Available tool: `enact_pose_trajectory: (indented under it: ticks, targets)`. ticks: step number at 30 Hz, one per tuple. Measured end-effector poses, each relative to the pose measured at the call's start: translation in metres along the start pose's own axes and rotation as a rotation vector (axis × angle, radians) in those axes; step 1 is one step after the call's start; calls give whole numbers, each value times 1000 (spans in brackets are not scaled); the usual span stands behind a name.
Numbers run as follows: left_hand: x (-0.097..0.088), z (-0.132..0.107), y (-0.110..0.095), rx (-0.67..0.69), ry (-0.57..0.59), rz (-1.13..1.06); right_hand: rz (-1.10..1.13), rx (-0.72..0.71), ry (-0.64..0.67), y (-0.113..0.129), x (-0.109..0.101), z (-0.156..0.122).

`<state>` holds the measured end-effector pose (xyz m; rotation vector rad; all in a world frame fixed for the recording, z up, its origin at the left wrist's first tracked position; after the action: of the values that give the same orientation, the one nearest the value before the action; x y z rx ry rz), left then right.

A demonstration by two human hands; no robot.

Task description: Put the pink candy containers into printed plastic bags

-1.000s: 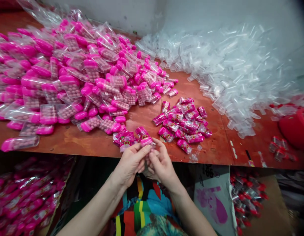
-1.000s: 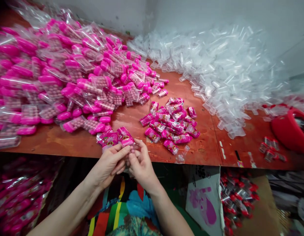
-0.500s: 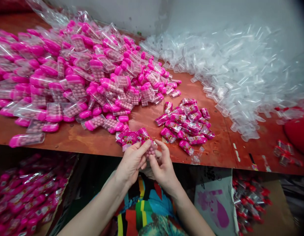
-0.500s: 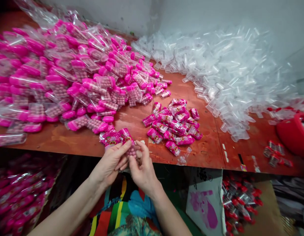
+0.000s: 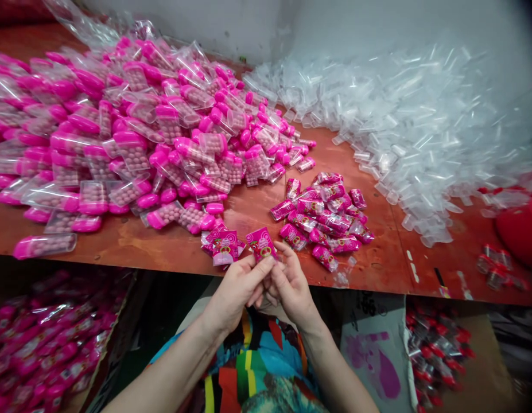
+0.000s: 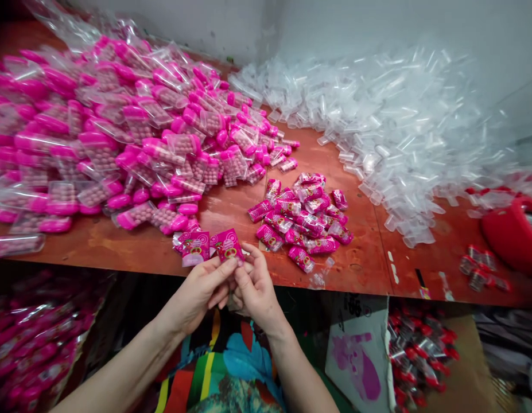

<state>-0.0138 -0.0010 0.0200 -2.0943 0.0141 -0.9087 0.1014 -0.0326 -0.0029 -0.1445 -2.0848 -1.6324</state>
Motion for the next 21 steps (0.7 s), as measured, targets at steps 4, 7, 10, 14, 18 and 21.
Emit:
enact_pose_trajectory:
  ticks: [4, 7, 10, 14, 18, 21]
  targets:
    - [-2, 5, 2, 41, -109, -39, -36, 19, -8, -5, -4, 1]
    - [0, 5, 7, 29, -137, -6, -11, 16, -23, -8, -7, 2]
    - [1, 4, 11, 25, -115, 21, 24, 11, -24, -10, -8, 5]
    - [1, 6, 15, 22, -89, 53, 67, 17, -31, -13, -8, 8]
    - [7, 4, 17, 27, -20, -11, -74, -3, -118, 6, -19, 11]
    - [7, -9, 12, 38, -12, 46, -242, -154, -284, 35, -40, 14]
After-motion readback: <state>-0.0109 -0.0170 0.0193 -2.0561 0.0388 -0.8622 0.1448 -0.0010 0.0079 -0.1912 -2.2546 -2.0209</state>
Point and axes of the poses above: each hand's wrist, its own z-axis towards the middle knuckle, its own x-axis out of the palm, y = z × x, the point moved 1 cm from there along z, towards the middle knuckle, and after that the axes turned 14 degrees about y, right-handed, at the moved point
